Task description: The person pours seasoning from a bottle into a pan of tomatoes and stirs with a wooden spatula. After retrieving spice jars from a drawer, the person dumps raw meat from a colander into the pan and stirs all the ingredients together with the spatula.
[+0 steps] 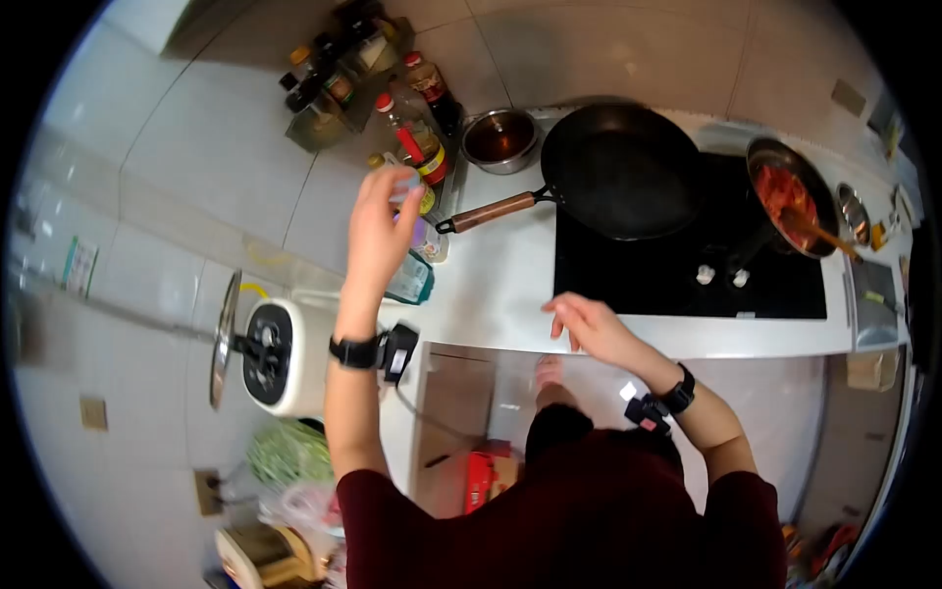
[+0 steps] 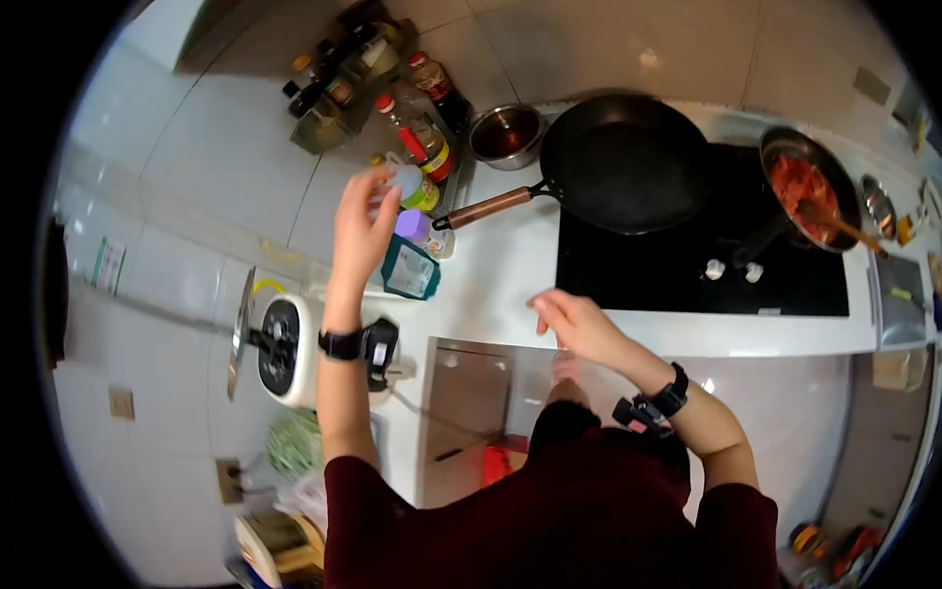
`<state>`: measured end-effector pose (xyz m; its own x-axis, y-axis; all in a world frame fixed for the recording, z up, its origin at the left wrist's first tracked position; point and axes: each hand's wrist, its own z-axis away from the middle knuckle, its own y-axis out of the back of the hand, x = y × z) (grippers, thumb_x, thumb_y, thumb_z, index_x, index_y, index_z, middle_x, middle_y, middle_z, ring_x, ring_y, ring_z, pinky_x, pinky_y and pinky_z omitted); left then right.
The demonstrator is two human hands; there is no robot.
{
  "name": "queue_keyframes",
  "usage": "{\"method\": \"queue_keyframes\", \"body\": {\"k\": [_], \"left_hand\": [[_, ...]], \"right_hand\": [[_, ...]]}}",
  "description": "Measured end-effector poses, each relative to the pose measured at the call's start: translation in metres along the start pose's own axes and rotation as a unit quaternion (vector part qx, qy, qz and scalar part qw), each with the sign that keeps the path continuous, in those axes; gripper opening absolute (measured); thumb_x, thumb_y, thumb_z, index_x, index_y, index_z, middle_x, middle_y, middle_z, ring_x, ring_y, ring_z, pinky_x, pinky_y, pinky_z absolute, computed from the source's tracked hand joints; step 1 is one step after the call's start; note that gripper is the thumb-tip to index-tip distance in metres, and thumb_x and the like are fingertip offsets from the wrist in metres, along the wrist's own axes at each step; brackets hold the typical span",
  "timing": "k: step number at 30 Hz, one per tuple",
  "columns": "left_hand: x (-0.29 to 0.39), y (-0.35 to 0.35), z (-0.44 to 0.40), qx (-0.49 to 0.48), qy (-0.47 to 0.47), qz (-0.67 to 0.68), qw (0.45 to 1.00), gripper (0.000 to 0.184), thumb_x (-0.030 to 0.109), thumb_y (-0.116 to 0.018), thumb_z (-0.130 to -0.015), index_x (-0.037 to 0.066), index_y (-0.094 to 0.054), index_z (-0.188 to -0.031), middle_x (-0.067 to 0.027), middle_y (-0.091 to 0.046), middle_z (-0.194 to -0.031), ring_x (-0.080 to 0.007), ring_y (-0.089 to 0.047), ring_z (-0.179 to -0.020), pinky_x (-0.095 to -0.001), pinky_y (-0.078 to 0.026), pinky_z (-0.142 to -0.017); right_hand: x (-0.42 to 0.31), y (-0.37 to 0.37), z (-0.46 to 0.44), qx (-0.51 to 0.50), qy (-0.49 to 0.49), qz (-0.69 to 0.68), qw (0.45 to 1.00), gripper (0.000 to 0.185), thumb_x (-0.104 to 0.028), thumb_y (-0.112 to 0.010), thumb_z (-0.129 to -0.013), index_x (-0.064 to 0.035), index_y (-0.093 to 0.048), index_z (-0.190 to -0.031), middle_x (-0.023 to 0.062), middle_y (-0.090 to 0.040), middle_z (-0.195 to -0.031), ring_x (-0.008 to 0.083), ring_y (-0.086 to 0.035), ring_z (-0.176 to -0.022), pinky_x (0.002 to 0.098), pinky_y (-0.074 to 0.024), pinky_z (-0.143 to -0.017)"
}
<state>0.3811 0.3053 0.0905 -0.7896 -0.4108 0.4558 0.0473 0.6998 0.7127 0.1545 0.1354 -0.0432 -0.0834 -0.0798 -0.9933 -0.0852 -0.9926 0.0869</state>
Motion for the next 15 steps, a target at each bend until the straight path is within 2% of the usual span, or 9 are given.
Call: {"method": "queue_keyframes", "body": {"k": [1, 3, 4, 6, 7, 10, 12, 13, 15], "left_hand": [[-0.011, -0.01, -0.022, -0.027, 0.003, -0.006, 1.0, 0.023, 0.016, -0.061, -0.087, 0.003, -0.059, -0.106, -0.0127, -0.059, -0.108, -0.0237, -0.062, -0.09, -0.0307, -0.05, -0.078], [-0.043, -0.034, -0.077, -0.04, -0.06, -0.09, 0.993, 0.024, 0.018, -0.062, -0.086, 0.003, -0.06, -0.105, -0.0149, -0.058, -0.109, -0.0305, -0.06, -0.093, -0.0359, -0.049, -0.082], [-0.059, -0.046, -0.109, -0.051, -0.076, -0.091, 0.992, 0.024, 0.018, -0.062, -0.086, 0.003, -0.06, -0.105, -0.0149, -0.058, -0.109, -0.0305, -0.06, -0.093, -0.0359, -0.049, -0.082], [-0.094, -0.077, -0.158, -0.021, -0.137, -0.079, 0.987, 0.033, 0.021, -0.065, -0.081, 0.002, -0.056, -0.106, -0.0198, -0.059, -0.103, -0.0389, -0.056, -0.096, -0.0454, -0.046, -0.082], [-0.108, -0.091, -0.176, -0.035, -0.155, -0.078, 0.984, 0.033, 0.021, -0.065, -0.081, 0.002, -0.056, -0.106, -0.0198, -0.059, -0.103, -0.0389, -0.056, -0.096, -0.0454, -0.046, -0.082], [-0.162, -0.138, -0.234, -0.022, -0.089, -0.207, 0.974, 0.046, 0.03, -0.069, -0.075, -0.002, -0.053, -0.105, -0.0239, -0.057, -0.104, -0.044, -0.052, -0.101, -0.0483, -0.045, -0.085], [-0.196, -0.158, -0.262, 0.012, -0.168, -0.264, 0.95, 0.053, 0.035, -0.064, -0.077, -0.006, -0.051, -0.107, -0.0282, -0.055, -0.105, -0.0439, -0.051, -0.102, -0.0518, -0.044, -0.085], [-0.229, -0.175, -0.279, 0.051, -0.146, -0.301, 0.941, 0.053, 0.035, -0.06, -0.079, -0.009, -0.048, -0.107, -0.0293, -0.054, -0.107, -0.0448, -0.051, -0.102, -0.0527, -0.044, -0.086], [-0.242, -0.177, -0.293, -0.017, -0.048, -0.299, 0.953, 0.058, 0.032, -0.059, -0.079, -0.012, -0.04, -0.111, -0.0324, -0.05, -0.112, -0.0467, -0.048, -0.107, -0.0545, -0.044, -0.085]], "right_hand": [[0.0, -0.005, -0.015, 0.025, 0.002, -0.003, 1.0, 0.034, -0.031, -0.041, -0.099, -0.0027, -0.057, -0.11, 0.0047, -0.062, -0.076, 0.0128, -0.055, -0.054, 0.0264, -0.0459, -0.052], [-0.021, -0.01, -0.036, 0.042, 0.012, -0.004, 0.999, 0.035, -0.032, -0.042, -0.098, -0.0025, -0.056, -0.11, 0.0071, -0.064, -0.077, 0.0143, -0.056, -0.055, 0.0276, -0.0468, -0.052], [-0.03, -0.009, -0.048, 0.058, 0.026, 0.003, 0.998, 0.034, -0.032, -0.043, -0.098, -0.0026, -0.056, -0.109, 0.0076, -0.064, -0.078, 0.0148, -0.057, -0.055, 0.0282, -0.0466, -0.053], [-0.04, -0.007, -0.063, 0.099, 0.031, 0.009, 0.995, 0.034, -0.031, -0.043, -0.097, -0.0028, -0.056, -0.109, 0.0088, -0.065, -0.08, 0.0156, -0.057, -0.057, 0.0291, -0.0463, -0.055], [-0.041, -0.002, -0.068, 0.126, 0.024, 0.011, 0.992, 0.033, -0.031, -0.043, -0.097, -0.0027, -0.056, -0.11, 0.0094, -0.065, -0.081, 0.0159, -0.057, -0.059, 0.0295, -0.046, -0.056], [-0.044, 0.005, -0.072, 0.195, 0.011, -0.027, 0.98, 0.033, -0.03, -0.044, -0.097, -0.0026, -0.056, -0.11, 0.0104, -0.065, -0.08, 0.0168, -0.058, -0.062, 0.0303, -0.0457, -0.06], [-0.041, 0.01, -0.076, 0.231, -0.015, -0.039, 0.972, 0.031, -0.029, -0.044, -0.097, -0.0025, -0.056, -0.108, 0.0106, -0.064, -0.079, 0.0202, -0.06, -0.065, 0.0317, -0.0463, -0.063], [-0.037, 0.013, -0.08, 0.249, -0.017, -0.048, 0.967, 0.031, -0.029, -0.044, -0.097, -0.0025, -0.056, -0.108, 0.0106, -0.064, -0.079, 0.0202, -0.06, -0.065, 0.0317, -0.0463, -0.063], [-0.029, 0.017, -0.089, 0.299, 0.012, -0.026, 0.954, 0.03, -0.028, -0.045, -0.096, -0.0021, -0.057, -0.106, 0.0111, -0.064, -0.079, 0.0229, -0.061, -0.068, 0.0327, -0.0469, -0.065]]}}
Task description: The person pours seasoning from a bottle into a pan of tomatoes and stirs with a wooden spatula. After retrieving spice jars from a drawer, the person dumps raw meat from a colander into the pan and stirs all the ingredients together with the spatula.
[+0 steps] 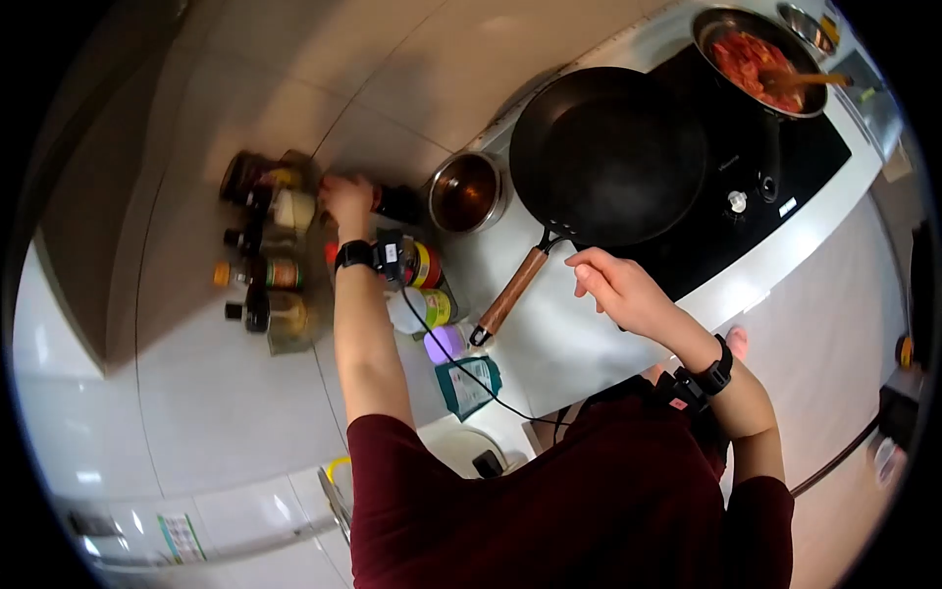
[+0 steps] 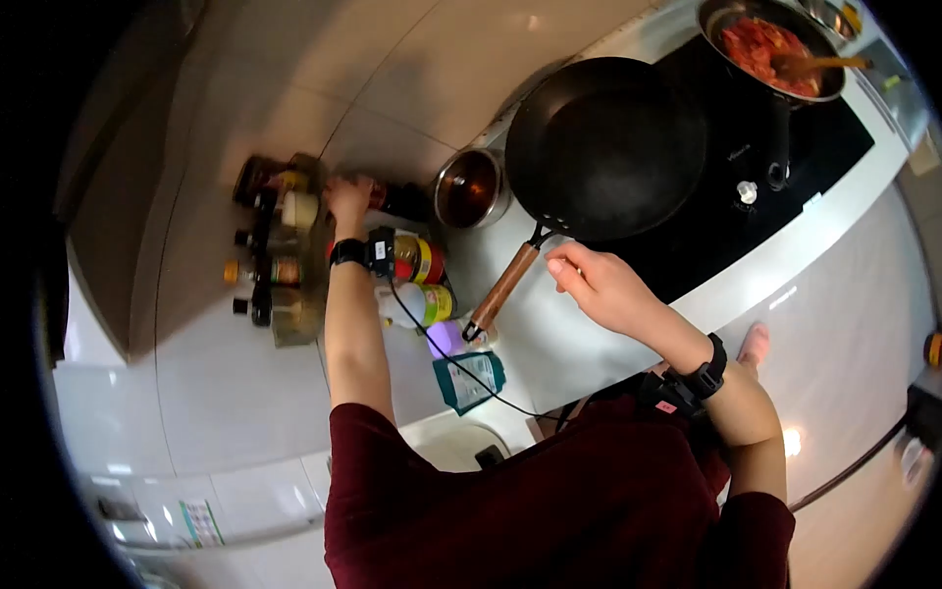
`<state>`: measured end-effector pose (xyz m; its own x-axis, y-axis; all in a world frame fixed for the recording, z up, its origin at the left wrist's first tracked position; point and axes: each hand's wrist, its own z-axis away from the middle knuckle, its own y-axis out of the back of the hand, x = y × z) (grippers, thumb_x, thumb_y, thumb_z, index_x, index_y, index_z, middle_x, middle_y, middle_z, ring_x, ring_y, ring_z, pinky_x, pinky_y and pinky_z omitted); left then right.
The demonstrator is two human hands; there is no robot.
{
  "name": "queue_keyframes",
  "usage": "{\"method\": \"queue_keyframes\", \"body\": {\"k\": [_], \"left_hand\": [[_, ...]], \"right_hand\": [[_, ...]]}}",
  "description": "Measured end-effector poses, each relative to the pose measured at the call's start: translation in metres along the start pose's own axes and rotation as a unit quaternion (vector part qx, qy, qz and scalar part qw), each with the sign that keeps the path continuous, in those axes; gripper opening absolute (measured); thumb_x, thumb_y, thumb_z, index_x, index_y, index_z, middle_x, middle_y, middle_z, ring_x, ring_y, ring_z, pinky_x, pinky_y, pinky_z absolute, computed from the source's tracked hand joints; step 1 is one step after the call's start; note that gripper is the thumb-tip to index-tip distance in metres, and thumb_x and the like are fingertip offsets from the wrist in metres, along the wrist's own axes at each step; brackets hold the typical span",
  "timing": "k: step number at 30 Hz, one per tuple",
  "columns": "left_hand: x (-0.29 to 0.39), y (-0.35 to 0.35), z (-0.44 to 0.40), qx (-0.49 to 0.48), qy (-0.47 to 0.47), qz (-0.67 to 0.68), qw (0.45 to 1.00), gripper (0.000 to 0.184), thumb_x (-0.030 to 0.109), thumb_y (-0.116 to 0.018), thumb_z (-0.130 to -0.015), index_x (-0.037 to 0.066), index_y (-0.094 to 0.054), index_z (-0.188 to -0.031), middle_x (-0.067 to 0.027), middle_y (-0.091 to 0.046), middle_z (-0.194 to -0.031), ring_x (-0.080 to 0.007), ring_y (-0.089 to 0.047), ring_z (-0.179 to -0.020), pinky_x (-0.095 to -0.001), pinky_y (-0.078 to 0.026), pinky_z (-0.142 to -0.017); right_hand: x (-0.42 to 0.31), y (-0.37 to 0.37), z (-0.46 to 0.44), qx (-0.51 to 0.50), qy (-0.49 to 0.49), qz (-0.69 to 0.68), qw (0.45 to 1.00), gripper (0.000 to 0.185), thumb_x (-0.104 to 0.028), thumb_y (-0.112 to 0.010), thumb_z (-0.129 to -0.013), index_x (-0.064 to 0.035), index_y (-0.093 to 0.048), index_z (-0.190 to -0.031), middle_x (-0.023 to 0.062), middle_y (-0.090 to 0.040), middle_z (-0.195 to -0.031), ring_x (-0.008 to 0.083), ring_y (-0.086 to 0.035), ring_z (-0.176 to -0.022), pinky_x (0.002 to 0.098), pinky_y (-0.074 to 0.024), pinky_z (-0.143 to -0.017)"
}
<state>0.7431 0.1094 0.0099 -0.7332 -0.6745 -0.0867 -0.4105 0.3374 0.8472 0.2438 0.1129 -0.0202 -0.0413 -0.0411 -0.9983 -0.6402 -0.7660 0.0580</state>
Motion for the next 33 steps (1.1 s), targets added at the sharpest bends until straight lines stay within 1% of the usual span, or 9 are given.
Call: {"method": "queue_keyframes", "body": {"k": [5, 8, 10, 17, 19, 23, 26, 32, 33], "left_hand": [[-0.007, -0.013, -0.021, -0.07, 0.103, 0.042, 0.991, 0.058, 0.031, -0.058, -0.083, -0.012, -0.037, -0.115, -0.038, -0.042, -0.12, -0.0483, -0.047, -0.11, -0.0532, -0.045, -0.086], [-0.011, -0.011, -0.025, -0.047, 0.098, 0.016, 0.994, 0.054, 0.028, -0.058, -0.085, -0.011, -0.039, -0.117, -0.0357, -0.044, -0.12, -0.0457, -0.05, -0.108, -0.051, -0.046, -0.086], [-0.013, -0.009, -0.031, -0.101, 0.114, 0.057, 0.987, 0.043, 0.023, -0.059, -0.085, -0.008, -0.044, -0.113, -0.0317, -0.049, -0.118, -0.0421, -0.054, -0.106, -0.0492, -0.047, -0.085], [0.029, 0.028, 0.004, -0.1, 0.029, -0.074, 0.992, 0.026, 0.015, -0.06, -0.085, -0.003, -0.05, -0.102, -0.0219, -0.057, -0.105, -0.0367, -0.056, -0.1, -0.0454, -0.046, -0.08], [0.034, 0.03, 0.023, 0.062, -0.05, -0.007, 0.997, 0.026, 0.011, -0.061, -0.084, -0.002, -0.051, -0.104, -0.0202, -0.056, -0.101, -0.037, -0.053, -0.097, -0.0444, -0.043, -0.082], [0.045, 0.06, 0.041, 0.07, -0.039, 0.006, 0.997, 0.029, 0.008, -0.06, -0.083, -0.002, -0.051, -0.109, -0.0213, -0.055, -0.103, -0.0388, -0.05, -0.096, -0.045, -0.039, -0.086], [0.059, 0.085, 0.048, 0.137, -0.049, 0.024, 0.989, 0.034, 0.009, -0.06, -0.084, -0.003, -0.05, -0.114, -0.0218, -0.054, -0.103, -0.0392, -0.05, -0.094, -0.0458, -0.04, -0.084], [0.094, 0.137, 0.069, 0.149, -0.076, 0.084, 0.982, 0.035, 0.008, -0.061, -0.083, -0.003, -0.049, -0.115, -0.0219, -0.054, -0.103, -0.0393, -0.049, -0.092, -0.0454, -0.04, -0.081], [0.101, 0.151, 0.073, 0.156, -0.098, 0.102, 0.977, 0.035, 0.008, -0.061, -0.083, -0.003, -0.05, -0.114, -0.0213, -0.055, -0.102, -0.0386, -0.05, -0.092, -0.0449, -0.04, -0.081]], "right_hand": [[-0.003, -0.007, -0.025, 0.015, -0.005, 0.0, 1.0, 0.03, -0.028, -0.046, -0.096, -0.0018, -0.057, -0.104, 0.0118, -0.063, -0.077, 0.025, -0.062, -0.072, 0.0336, -0.0474, -0.067], [-0.001, -0.01, -0.04, 0.012, 0.006, 0.02, 1.0, 0.03, -0.029, -0.046, -0.096, -0.0014, -0.057, -0.103, 0.0127, -0.063, -0.075, 0.0263, -0.063, -0.073, 0.0342, -0.0479, -0.067], [0.001, -0.009, -0.047, 0.022, 0.012, 0.024, 0.999, 0.031, -0.029, -0.046, -0.096, -0.0013, -0.057, -0.102, 0.0136, -0.064, -0.076, 0.0274, -0.063, -0.073, 0.0346, -0.0482, -0.068], [0.003, -0.006, -0.056, 0.028, 0.009, 0.03, 0.999, 0.032, -0.03, -0.045, -0.096, -0.001, -0.058, -0.1, 0.0147, -0.064, -0.076, 0.0298, -0.064, -0.074, 0.0357, -0.0483, -0.069], [0.005, -0.003, -0.056, 0.014, 0.008, 0.037, 0.999, 0.033, -0.031, -0.044, -0.096, -0.0009, -0.058, -0.099, 0.0145, -0.064, -0.076, 0.0293, -0.064, -0.073, 0.0358, -0.0482, -0.068], [0.004, 0.001, -0.054, -0.003, 0.001, 0.04, 0.999, 0.034, -0.031, -0.044, -0.097, -0.0007, -0.058, -0.099, 0.0145, -0.064, -0.076, 0.0295, -0.064, -0.073, 0.0359, -0.0481, -0.067], [0.003, 0.003, -0.052, -0.02, -0.014, 0.039, 0.999, 0.034, -0.031, -0.044, -0.097, -0.0008, -0.058, -0.099, 0.0142, -0.064, -0.076, 0.0295, -0.063, -0.071, 0.0357, -0.048, -0.067], [0.008, 0.007, -0.047, -0.003, 0.076, 0.042, 0.996, 0.034, -0.032, -0.048, -0.095, -0.0004, -0.058, -0.103, 0.0144, -0.064, -0.079, 0.0288, -0.063, -0.073, 0.0357, -0.0485, -0.068], [0.004, 0.011, -0.043, -0.001, 0.085, 0.055, 0.995, 0.035, -0.032, -0.052, -0.093, 0.0001, -0.057, -0.106, 0.0154, -0.064, -0.085, 0.0293, -0.063, -0.078, 0.0366, -0.0489, -0.071]]}}
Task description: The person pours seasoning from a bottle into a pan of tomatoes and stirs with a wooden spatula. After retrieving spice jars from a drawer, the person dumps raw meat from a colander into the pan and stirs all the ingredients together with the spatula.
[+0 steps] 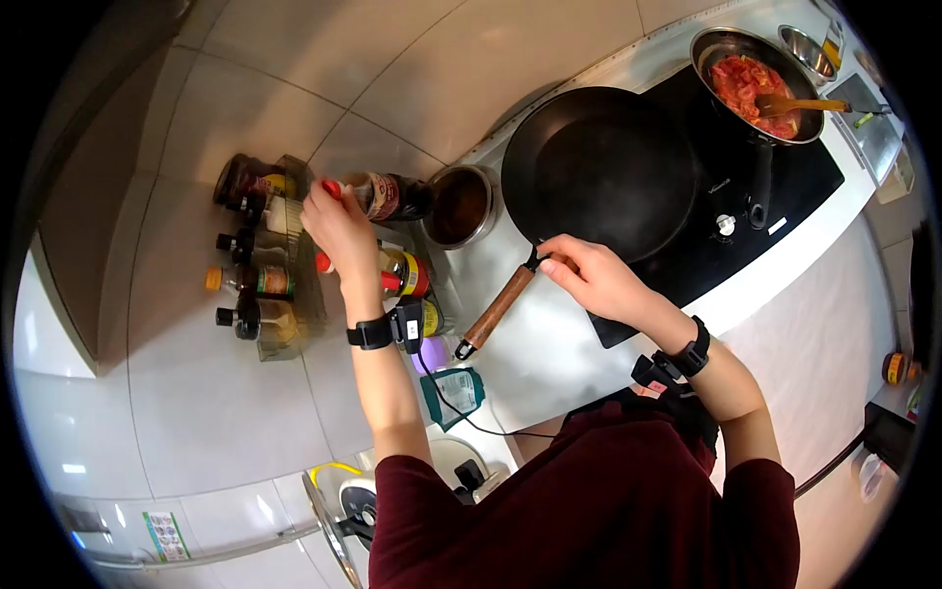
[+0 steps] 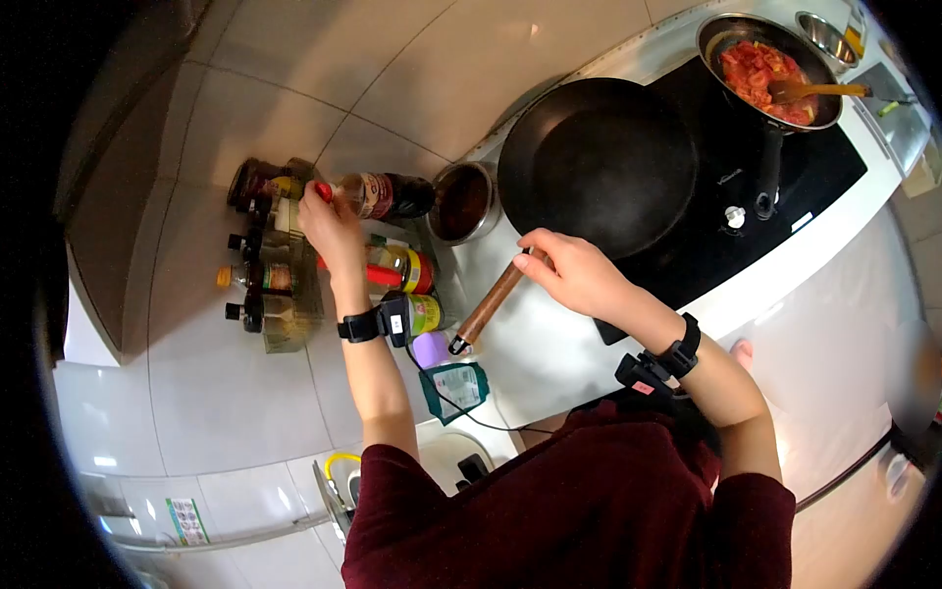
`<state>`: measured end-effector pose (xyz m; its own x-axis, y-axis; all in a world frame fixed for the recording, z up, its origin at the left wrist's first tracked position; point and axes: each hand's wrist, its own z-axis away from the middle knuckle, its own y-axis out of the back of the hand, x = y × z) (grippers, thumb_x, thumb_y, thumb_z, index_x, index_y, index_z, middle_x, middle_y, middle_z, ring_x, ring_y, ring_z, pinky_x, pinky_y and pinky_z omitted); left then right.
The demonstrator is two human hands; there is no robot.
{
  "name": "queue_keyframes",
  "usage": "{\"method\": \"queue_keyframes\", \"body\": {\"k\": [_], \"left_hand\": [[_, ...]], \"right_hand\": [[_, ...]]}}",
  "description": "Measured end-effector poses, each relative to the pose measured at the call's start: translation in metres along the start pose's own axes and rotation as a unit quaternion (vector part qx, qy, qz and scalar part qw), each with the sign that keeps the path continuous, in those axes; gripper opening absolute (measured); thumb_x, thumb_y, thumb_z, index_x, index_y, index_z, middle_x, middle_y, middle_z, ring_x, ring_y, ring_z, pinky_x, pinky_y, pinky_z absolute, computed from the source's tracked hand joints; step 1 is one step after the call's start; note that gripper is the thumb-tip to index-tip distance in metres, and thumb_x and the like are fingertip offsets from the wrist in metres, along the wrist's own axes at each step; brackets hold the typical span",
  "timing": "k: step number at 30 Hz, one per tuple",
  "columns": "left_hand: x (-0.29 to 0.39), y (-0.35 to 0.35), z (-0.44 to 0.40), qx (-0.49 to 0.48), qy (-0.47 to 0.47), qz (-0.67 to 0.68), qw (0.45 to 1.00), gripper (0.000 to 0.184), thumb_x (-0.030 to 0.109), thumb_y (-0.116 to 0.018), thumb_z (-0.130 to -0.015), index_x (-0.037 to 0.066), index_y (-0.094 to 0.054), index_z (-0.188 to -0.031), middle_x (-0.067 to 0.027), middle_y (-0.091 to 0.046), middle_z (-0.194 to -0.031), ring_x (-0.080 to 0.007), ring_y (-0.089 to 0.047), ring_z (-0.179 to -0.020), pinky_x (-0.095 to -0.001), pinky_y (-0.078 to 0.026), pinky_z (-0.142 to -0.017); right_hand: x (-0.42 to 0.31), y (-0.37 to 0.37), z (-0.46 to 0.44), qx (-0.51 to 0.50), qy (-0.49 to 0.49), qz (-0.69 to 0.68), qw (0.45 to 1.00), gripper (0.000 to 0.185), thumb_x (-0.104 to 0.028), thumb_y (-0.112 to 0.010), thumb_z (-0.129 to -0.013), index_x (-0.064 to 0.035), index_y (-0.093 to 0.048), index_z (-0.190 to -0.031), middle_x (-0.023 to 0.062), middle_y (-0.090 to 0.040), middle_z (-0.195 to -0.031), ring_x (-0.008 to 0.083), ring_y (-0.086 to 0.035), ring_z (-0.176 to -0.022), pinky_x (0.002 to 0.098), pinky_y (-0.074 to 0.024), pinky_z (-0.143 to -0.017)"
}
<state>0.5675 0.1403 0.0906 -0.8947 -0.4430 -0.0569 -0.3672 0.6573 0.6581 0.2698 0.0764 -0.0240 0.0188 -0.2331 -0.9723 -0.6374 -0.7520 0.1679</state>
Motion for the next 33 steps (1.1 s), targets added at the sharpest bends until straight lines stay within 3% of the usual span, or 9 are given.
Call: {"method": "queue_keyframes", "body": {"k": [5, 8, 12, 15, 19, 21, 24, 27, 33], "left_hand": [[0.08, 0.087, -0.012, -0.015, -0.02, 0.068, 0.997, 0.032, 0.009, -0.061, -0.085, -0.003, -0.053, -0.113, -0.0179, -0.058, -0.097, -0.0345, -0.052, -0.09, -0.0418, -0.041, -0.08], [0.13, 0.138, -0.004, 0.009, -0.03, 0.074, 0.997, 0.033, 0.012, -0.062, -0.085, -0.002, -0.053, -0.113, -0.0168, -0.058, -0.096, -0.0333, -0.053, -0.089, -0.0399, -0.042, -0.081], [0.204, 0.179, 0.017, -0.063, -0.02, 0.152, 0.986, 0.031, 0.011, -0.063, -0.086, 0.0, -0.054, -0.114, -0.0144, -0.059, -0.103, -0.0278, -0.056, -0.093, -0.0347, -0.044, -0.083], [0.268, 0.191, 0.036, -0.145, -0.064, 0.196, 0.968, 0.031, 0.005, -0.064, -0.082, 0.0, -0.055, -0.111, -0.0135, -0.061, -0.104, -0.0261, -0.059, -0.096, -0.0337, -0.045, -0.085], [0.341, 0.185, 0.062, -0.232, -0.111, 0.307, 0.916, 0.034, 0.007, -0.07, -0.075, 0.001, -0.056, -0.105, -0.0139, -0.061, -0.099, -0.0308, -0.058, -0.092, -0.0356, -0.046, -0.081], [0.373, 0.178, 0.067, -0.254, -0.184, 0.332, 0.89, 0.041, 0.024, -0.075, -0.072, 0.002, -0.057, -0.101, -0.0124, -0.061, -0.096, -0.0321, -0.056, -0.084, -0.0371, -0.047, -0.074], [0.407, 0.153, 0.07, -0.224, -0.325, 0.323, 0.86, 0.049, 0.051, -0.063, -0.075, 0.005, -0.057, -0.091, -0.0072, -0.053, -0.073, -0.0271, -0.049, -0.063, -0.0366, -0.041, -0.053], [0.445, 0.138, 0.069, -0.179, -0.372, 0.341, 0.845, 0.025, 0.033, -0.069, -0.072, 0.012, -0.057, -0.078, -0.0001, -0.045, -0.064, -0.0187, -0.046, -0.059, -0.0304, -0.039, -0.047], [0.497, 0.098, 0.06, -0.216, -0.293, 0.509, 0.78, 0.02, 0.025, -0.058, -0.081, 0.008, -0.054, -0.071, -0.0069, -0.049, -0.061, -0.0252, -0.049, -0.054, -0.0353, -0.04, -0.047]], "right_hand": [[-0.015, 0.019, 0.013, 0.023, 0.074, 0.049, 0.996, 0.051, -0.031, -0.065, -0.084, 0.0012, -0.049, -0.121, 0.019, -0.057, -0.115, 0.0318, -0.058, -0.103, 0.0384, -0.0476, -0.086], [-0.036, 0.038, 0.021, 0.061, 0.197, 0.125, 0.971, 0.081, -0.029, -0.075, -0.073, 0.001, -0.034, -0.136, 0.0215, -0.037, -0.138, 0.0371, -0.037, -0.127, 0.0403, -0.0351, -0.104], [-0.05, 0.07, 0.042, 0.089, 0.281, 0.119, 0.948, 0.096, -0.031, -0.08, -0.065, 0.0009, -0.027, -0.139, 0.0247, -0.033, -0.14, 0.0389, -0.034, -0.129, 0.043, -0.0301, -0.108], [-0.053, 0.106, 0.078, 0.072, 0.273, 0.1, 0.954, 0.1, -0.031, -0.081, -0.063, 0.001, -0.026, -0.14, 0.0247, -0.036, -0.138, 0.039, -0.037, -0.127, 0.0421, -0.0321, -0.106], [-0.039, 0.172, 0.152, 0.055, 0.195, 0.091, 0.975, 0.096, -0.027, -0.082, -0.058, -0.0015, -0.031, -0.136, 0.0169, -0.054, -0.108, 0.0346, -0.055, -0.096, 0.0395, -0.0452, -0.084], [-0.031, 0.205, 0.189, 0.04, 0.14, 0.071, 0.987, 0.093, -0.026, -0.081, -0.057, -0.0038, -0.034, -0.135, 0.015, -0.055, -0.104, 0.034, -0.056, -0.093, 0.0388, -0.0465, -0.081], [-0.021, 0.249, 0.229, 0.016, 0.118, 0.085, 0.989, 0.092, -0.026, -0.08, -0.057, -0.0057, -0.035, -0.135, 0.0157, -0.056, -0.108, 0.0343, -0.058, -0.097, 0.039, -0.0479, -0.083], [-0.024, 0.286, 0.252, 0.0, 0.072, 0.101, 0.992, 0.09, -0.026, -0.08, -0.057, -0.0061, -0.037, -0.133, 0.0155, -0.057, -0.11, 0.0337, -0.059, -0.097, 0.0387, -0.0485, -0.083], [-0.013, 0.34, 0.257, 0.029, 0.045, 0.156, 0.986, 0.086, -0.027, -0.081, -0.057, -0.0074, -0.04, -0.13, 0.013, -0.058, -0.106, 0.0322, -0.06, -0.093, 0.0375, -0.0491, -0.08]]}}
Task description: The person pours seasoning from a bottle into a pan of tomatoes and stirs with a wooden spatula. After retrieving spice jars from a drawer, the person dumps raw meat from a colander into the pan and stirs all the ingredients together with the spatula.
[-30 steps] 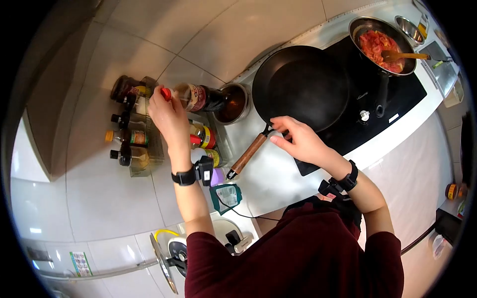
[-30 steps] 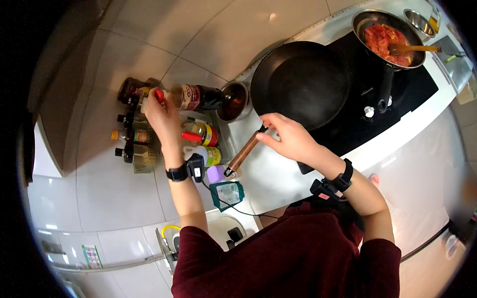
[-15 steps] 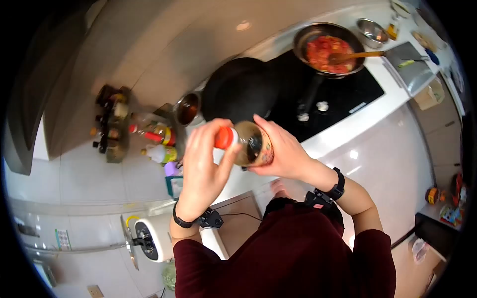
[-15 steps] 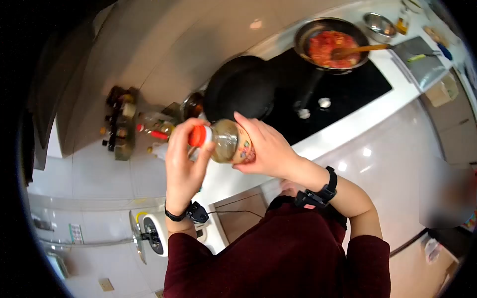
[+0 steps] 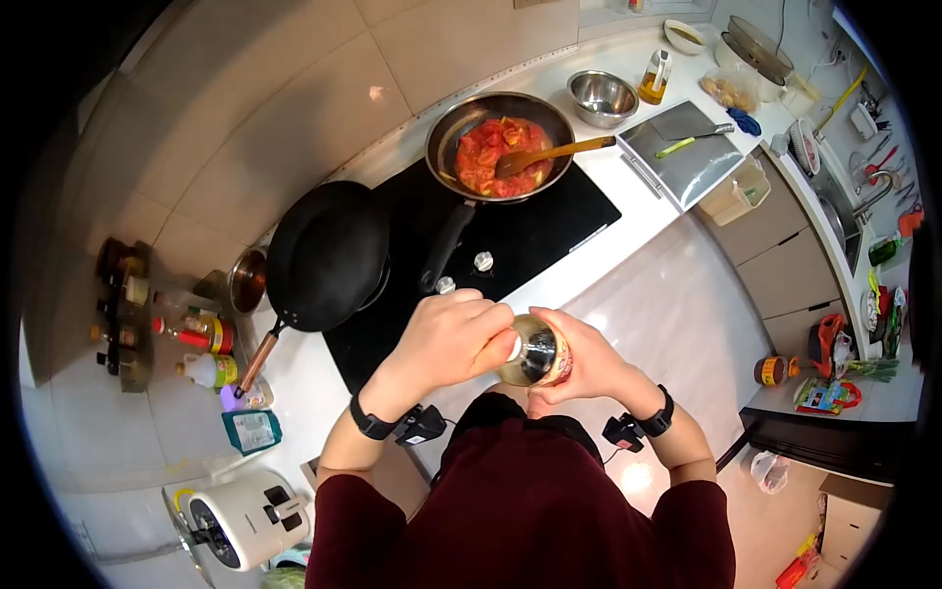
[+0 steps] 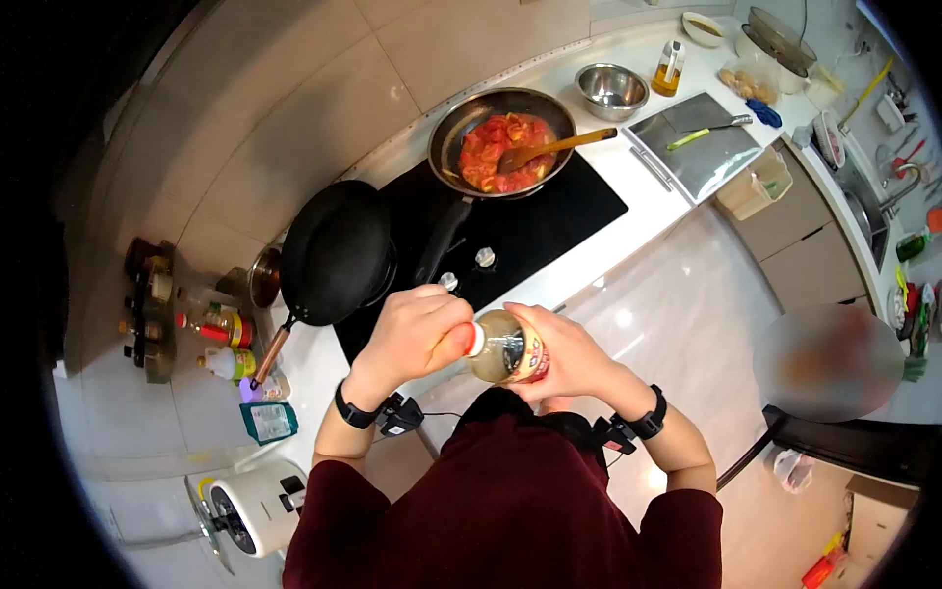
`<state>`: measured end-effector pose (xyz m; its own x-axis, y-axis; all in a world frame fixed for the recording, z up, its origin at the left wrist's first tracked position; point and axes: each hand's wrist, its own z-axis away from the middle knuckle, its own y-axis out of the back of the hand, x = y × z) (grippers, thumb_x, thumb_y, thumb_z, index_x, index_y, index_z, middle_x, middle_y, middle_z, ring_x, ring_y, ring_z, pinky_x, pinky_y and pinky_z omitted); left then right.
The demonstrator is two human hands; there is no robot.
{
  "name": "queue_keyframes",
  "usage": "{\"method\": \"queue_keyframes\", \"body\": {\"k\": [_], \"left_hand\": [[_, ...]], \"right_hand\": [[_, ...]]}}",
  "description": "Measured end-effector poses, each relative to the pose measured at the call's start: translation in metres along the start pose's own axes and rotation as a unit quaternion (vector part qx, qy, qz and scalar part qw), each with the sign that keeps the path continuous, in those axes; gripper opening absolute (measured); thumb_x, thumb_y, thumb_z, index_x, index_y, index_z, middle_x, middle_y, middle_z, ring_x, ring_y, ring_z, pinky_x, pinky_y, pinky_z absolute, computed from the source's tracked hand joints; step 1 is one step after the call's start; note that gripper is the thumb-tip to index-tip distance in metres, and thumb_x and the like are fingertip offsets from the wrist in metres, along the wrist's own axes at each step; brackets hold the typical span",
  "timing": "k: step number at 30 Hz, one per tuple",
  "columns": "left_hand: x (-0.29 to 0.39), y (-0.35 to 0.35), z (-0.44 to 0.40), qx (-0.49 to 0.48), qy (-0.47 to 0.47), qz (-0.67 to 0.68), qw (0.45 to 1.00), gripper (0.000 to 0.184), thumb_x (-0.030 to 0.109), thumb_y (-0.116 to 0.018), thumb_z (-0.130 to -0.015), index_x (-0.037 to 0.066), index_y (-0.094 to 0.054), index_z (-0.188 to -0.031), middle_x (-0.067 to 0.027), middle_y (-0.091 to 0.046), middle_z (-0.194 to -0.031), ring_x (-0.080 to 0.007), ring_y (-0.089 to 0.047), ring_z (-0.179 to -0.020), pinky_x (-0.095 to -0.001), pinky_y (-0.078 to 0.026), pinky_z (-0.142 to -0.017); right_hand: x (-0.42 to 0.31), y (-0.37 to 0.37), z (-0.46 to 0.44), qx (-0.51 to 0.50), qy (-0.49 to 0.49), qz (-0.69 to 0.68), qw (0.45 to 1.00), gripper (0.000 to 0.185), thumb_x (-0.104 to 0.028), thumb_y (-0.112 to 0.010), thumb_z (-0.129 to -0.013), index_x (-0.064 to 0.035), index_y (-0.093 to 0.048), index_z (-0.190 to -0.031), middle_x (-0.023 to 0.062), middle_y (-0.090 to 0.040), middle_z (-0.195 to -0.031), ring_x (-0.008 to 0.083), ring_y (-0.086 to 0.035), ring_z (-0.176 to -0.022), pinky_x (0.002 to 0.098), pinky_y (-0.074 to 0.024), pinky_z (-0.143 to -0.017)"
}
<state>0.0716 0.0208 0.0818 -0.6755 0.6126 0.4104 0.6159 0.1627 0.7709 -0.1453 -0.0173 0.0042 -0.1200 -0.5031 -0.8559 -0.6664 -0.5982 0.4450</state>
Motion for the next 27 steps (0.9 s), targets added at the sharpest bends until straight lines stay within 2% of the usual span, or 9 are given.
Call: {"method": "queue_keyframes", "body": {"k": [4, 9, 10, 12, 13, 22, 24, 25, 27], "left_hand": [[-0.021, -0.007, -0.034, -0.111, 0.115, 0.154, 0.975, 0.025, 0.02, -0.061, -0.08, 0.005, -0.05, -0.065, -0.0112, -0.052, -0.057, -0.029, -0.05, -0.051, -0.0353, -0.038, -0.047], [-0.042, -0.041, -0.086, -0.158, 0.254, 0.328, 0.896, 0.034, 0.024, -0.065, -0.087, 0.001, -0.052, -0.067, 0.0006, -0.045, -0.054, -0.0029, -0.036, -0.053, -0.0237, -0.032, -0.046], [-0.048, -0.06, -0.092, -0.094, 0.242, 0.37, 0.892, 0.04, 0.036, -0.066, -0.086, -0.001, -0.055, -0.074, -0.0054, -0.052, -0.055, -0.0087, -0.043, -0.051, -0.0269, -0.036, -0.047], [-0.054, -0.082, -0.102, -0.066, 0.263, 0.407, 0.872, 0.022, 0.022, -0.058, -0.092, 0.001, -0.053, -0.09, 0.0007, -0.052, -0.068, -0.0036, -0.042, -0.063, -0.0218, -0.036, -0.055], [-0.06, -0.095, -0.107, -0.025, 0.236, 0.39, 0.89, 0.024, 0.026, -0.051, -0.095, 0.002, -0.053, -0.1, -0.0001, -0.052, -0.068, -0.006, -0.045, -0.065, -0.0233, -0.038, -0.059], [-0.064, -0.158, -0.154, 0.049, 0.43, 0.184, 0.883, 0.032, 0.03, -0.046, -0.096, 0.001, -0.06, -0.098, -0.0054, -0.059, -0.066, -0.0138, -0.055, -0.059, -0.0284, -0.042, -0.055], [-0.074, -0.19, -0.164, 0.126, 0.483, 0.255, 0.828, 0.037, 0.038, -0.047, -0.094, 0.002, -0.058, -0.092, -0.008, -0.063, -0.067, -0.0204, -0.059, -0.059, -0.032, -0.044, -0.056], [-0.081, -0.206, -0.168, 0.097, 0.52, 0.337, 0.779, 0.044, 0.042, -0.044, -0.095, 0.001, -0.059, -0.095, -0.0076, -0.066, -0.071, -0.0173, -0.061, -0.062, -0.0301, -0.047, -0.056], [-0.1, -0.248, -0.174, 0.07, 0.536, 0.44, 0.717, 0.054, 0.047, -0.037, -0.097, -0.003, -0.053, -0.113, -0.0125, -0.067, -0.092, -0.0165, -0.062, -0.072, -0.0271, -0.052, -0.063]], "right_hand": [[0.016, 0.035, -0.005, -0.024, -0.007, 0.044, 0.999, 0.084, -0.027, -0.08, -0.057, -0.0072, -0.043, -0.129, 0.0135, -0.058, -0.101, 0.0328, -0.059, -0.09, 0.0385, -0.0488, -0.076], [0.038, 0.084, -0.011, -0.045, -0.019, 0.109, 0.993, 0.084, -0.025, -0.079, -0.056, -0.0065, -0.043, -0.13, 0.0148, -0.059, -0.103, 0.0356, -0.059, -0.091, 0.0397, -0.0492, -0.078], [0.045, 0.096, -0.015, -0.041, -0.045, 0.105, 0.993, 0.084, -0.025, -0.079, -0.056, -0.0063, -0.043, -0.129, 0.0153, -0.059, -0.104, 0.0357, -0.059, -0.093, 0.0399, -0.0492, -0.079], [0.058, 0.12, -0.018, -0.048, -0.065, 0.093, 0.992, 0.085, -0.025, -0.08, -0.056, -0.0062, -0.043, -0.13, 0.0163, -0.059, -0.11, 0.0344, -0.059, -0.099, 0.0383, -0.0487, -0.084], [0.068, 0.134, -0.019, -0.024, -0.087, 0.077, 0.993, 0.086, -0.025, -0.08, -0.056, -0.0052, -0.042, -0.131, 0.0164, -0.058, -0.112, 0.033, -0.059, -0.102, 0.0373, -0.0478, -0.087], [0.147, 0.255, -0.061, 0.012, -0.081, 0.073, 0.994, 0.089, -0.015, -0.079, -0.055, -0.0021, -0.038, -0.134, 0.0167, -0.057, -0.117, 0.0272, -0.058, -0.108, 0.0347, -0.0452, -0.093], [0.152, 0.278, -0.073, 0.005, -0.054, 0.088, 0.995, 0.09, -0.013, -0.078, -0.057, -0.0023, -0.035, -0.135, 0.0174, -0.057, -0.118, 0.0276, -0.058, -0.108, 0.0352, -0.0454, -0.092], [0.153, 0.288, -0.078, -0.004, -0.056, 0.107, 0.993, 0.09, -0.012, -0.078, -0.058, -0.0024, -0.034, -0.136, 0.0173, -0.057, -0.118, 0.0277, -0.058, -0.108, 0.0353, -0.0454, -0.092], [0.153, 0.306, -0.093, -0.02, -0.07, 0.112, 0.991, 0.089, -0.011, -0.078, -0.059, -0.0023, -0.034, -0.136, 0.0174, -0.057, -0.117, 0.0281, -0.058, -0.108, 0.0355, -0.0455, -0.092]]}}
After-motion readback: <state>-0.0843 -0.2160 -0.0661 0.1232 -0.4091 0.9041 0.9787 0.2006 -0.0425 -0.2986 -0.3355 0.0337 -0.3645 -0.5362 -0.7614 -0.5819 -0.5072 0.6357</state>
